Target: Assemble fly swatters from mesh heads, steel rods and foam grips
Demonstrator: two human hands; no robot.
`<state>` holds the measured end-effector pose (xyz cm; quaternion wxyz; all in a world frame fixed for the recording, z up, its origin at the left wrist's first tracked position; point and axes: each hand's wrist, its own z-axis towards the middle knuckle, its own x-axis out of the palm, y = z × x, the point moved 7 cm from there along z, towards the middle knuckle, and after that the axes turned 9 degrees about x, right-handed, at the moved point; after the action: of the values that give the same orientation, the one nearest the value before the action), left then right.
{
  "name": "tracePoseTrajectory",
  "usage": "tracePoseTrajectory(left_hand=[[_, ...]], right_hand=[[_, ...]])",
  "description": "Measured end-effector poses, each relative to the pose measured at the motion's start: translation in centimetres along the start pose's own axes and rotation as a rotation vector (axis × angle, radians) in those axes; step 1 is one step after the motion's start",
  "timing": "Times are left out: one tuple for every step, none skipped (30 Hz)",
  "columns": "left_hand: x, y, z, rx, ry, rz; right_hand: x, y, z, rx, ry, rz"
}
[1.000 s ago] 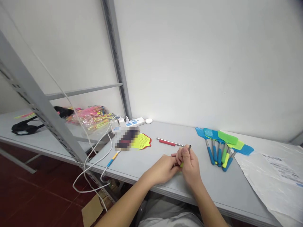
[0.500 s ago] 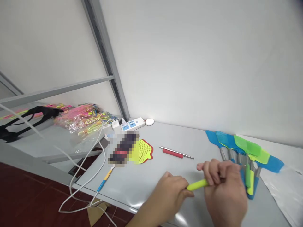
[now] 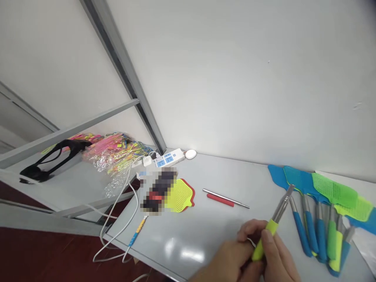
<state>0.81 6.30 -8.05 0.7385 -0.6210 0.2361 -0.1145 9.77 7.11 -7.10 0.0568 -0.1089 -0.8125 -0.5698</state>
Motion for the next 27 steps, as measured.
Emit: tracePoseTrajectory(left_hand=[[-0.1, -0.6, -0.1, -0.01, 0.004, -0.048], [-0.1, -1.0, -0.2, -0.02, 0.005, -0.085], [0.0, -1.3, -0.3, -0.03, -0.01, -0.111], [0.1, -1.4, -0.4, -0.039, -0.039, -0.13], [0.3, -1.4, -0.5, -0.048, -0.08, -0.148], [0.6, -1.4, -0.6, -0.059, -0.116, -0.173], [1.1, -1.3, -0.6, -0.067, -0.143, -0.209], [1.8, -1.3, -0.6, -0.072, -0.164, -0.269], [2.6, -1.3, -0.6, -0.076, -0.185, -0.353], [3.3, -1.3, -0.5, -0.077, -0.213, -0.448], [4.0, -1.3, -0.5, -0.073, -0.252, -0.539], [4.4, -1.3, -0.4, -0.063, -0.304, -0.612], [4.7, -1.2, -0.5, -0.05, -0.368, -0.657], [4.9, -1.2, -0.6, -0.037, -0.424, -0.677], [5.1, -1.2, -0.8, -0.02, -0.474, -0.679], [5.1, -1.3, -1.0, 0.006, -0.512, -0.68], [5.2, -1.5, -1.2, 0.033, -0.538, -0.687], [5.1, -1.8, -1.3, 0.06, -0.551, -0.697], [4.9, -2.2, -1.5, 0.085, -0.557, -0.694], [4.5, -2.7, -1.6, 0.099, -0.547, -0.668], [4.0, -3.3, -1.8, 0.103, -0.508, -0.604], [3.2, -3.9, -1.9, 0.108, -0.445, -0.494], [2.2, -4.6, -2.2, 0.117, -0.375, -0.338], [0.9, -5.2, -2.5, 0.141, -0.286, -0.142], [-0.7, -5.8, -3.0, 0.193, -0.229, 0.072], [-2.6, -6.2, -3.7, 0.24, -0.215, 0.274], [-4.8, -6.0, -4.4, 0.242, -0.233, 0.443]], right_hand=[[-0.3, 0.2, 0.1, -0.019, 0.035, -0.041], [-0.7, 0.3, 0.2, -0.036, 0.064, -0.071], [-1.2, 0.5, 0.4, -0.05, 0.086, -0.084], [-1.8, 0.6, 0.6, -0.059, 0.104, -0.08], [-2.3, 0.7, 0.7, -0.063, 0.119, -0.06], [-2.7, 0.9, 0.8, -0.065, 0.14, -0.028], [-3.0, 1.1, 0.7, -0.062, 0.163, 0.01], [-3.2, 1.2, 0.6, -0.049, 0.179, 0.045], [-3.3, 1.4, 0.4, -0.03, 0.19, 0.076], [-3.3, 1.6, 0.1, -0.015, 0.194, 0.103], [-3.3, 1.9, -0.3, -0.005, 0.199, 0.125], [-3.1, 2.2, -0.7, 0.0, 0.209, 0.14], [-2.9, 2.5, -1.0, 0.0, 0.226, 0.15], [-2.6, 2.8, -1.4, -0.006, 0.25, 0.155], [-2.3, 3.0, -1.7, -0.015, 0.275, 0.155], [-2.0, 3.2, -1.9, -0.025, 0.301, 0.148], [-1.7, 3.4, -2.0, -0.036, 0.323, 0.138], [-1.4, 3.5, -2.1, -0.049, 0.339, 0.13], [-1.1, 3.7, -2.1, -0.057, 0.347, 0.125], [-0.8, 3.8, -2.1, -0.059, 0.344, 0.124], [-0.4, 3.8, -2.0, -0.053, 0.336, 0.125], [0.0, 3.9, -1.9, -0.045, 0.331, 0.127], [0.5, 3.9, -1.9, -0.043, 0.327, 0.132], [1.0, 4.0, -1.9, -0.055, 0.323, 0.139], [1.4, 4.0, -1.8, -0.08, 0.304, 0.139], [1.5, 4.0, -1.8, -0.112, 0.269, 0.123], [1.6, 3.7, -1.7, -0.14, 0.219, 0.076]])
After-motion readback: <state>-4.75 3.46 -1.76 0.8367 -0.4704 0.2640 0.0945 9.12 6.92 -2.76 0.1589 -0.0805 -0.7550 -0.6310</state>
